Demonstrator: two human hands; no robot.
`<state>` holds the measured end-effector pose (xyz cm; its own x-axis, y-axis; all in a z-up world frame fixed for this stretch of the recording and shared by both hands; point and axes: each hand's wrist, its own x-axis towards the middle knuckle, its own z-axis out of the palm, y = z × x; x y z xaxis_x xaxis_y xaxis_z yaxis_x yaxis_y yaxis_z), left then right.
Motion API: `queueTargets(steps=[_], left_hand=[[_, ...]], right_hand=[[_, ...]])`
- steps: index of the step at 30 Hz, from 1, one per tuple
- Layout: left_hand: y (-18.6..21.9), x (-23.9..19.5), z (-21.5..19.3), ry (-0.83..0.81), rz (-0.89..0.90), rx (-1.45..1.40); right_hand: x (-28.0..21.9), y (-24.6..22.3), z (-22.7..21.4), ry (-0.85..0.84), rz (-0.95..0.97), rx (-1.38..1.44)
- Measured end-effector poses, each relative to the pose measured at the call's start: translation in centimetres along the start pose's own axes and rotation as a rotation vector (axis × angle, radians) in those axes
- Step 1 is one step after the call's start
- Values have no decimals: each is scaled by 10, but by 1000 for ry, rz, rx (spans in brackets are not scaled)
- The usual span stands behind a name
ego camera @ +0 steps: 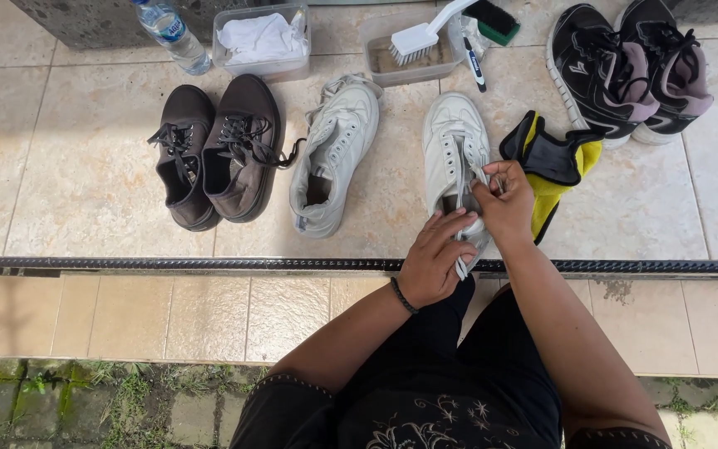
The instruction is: Wiping the heel of a white sneaker with a cloth, applying a touch-up marker, and then threading laces through the eyelets.
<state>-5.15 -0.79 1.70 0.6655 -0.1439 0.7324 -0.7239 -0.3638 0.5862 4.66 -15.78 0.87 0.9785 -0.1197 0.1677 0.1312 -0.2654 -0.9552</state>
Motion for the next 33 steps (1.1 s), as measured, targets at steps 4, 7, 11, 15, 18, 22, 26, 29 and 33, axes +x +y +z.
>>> queueTargets(steps=[4,7,11,15,18,22,26,29,33], left_hand=[[-26,-19,-12,-73,-16,121],[-32,-24,-28,-240,-208,251],[-44,-26,-20,-376,-329,384],[-37,-19,-16,-397,-341,432],[-37,-20,-16,-392,-348,454],[-41,-27,-11,-370,-346,488],[-43,-32,-5,-339,-338,539],[-49,-33,-2,-315,-329,552],[-51,-37,2,-277,-313,602]], right_hand=[[0,7,2,34,23,81],[-2,7,2,32,44,115],[1,10,7,36,38,151],[0,6,10,50,52,162],[2,10,11,53,68,191],[3,6,10,47,48,182],[2,6,9,35,33,187],[8,12,10,14,33,195],[10,11,4,-61,47,202]])
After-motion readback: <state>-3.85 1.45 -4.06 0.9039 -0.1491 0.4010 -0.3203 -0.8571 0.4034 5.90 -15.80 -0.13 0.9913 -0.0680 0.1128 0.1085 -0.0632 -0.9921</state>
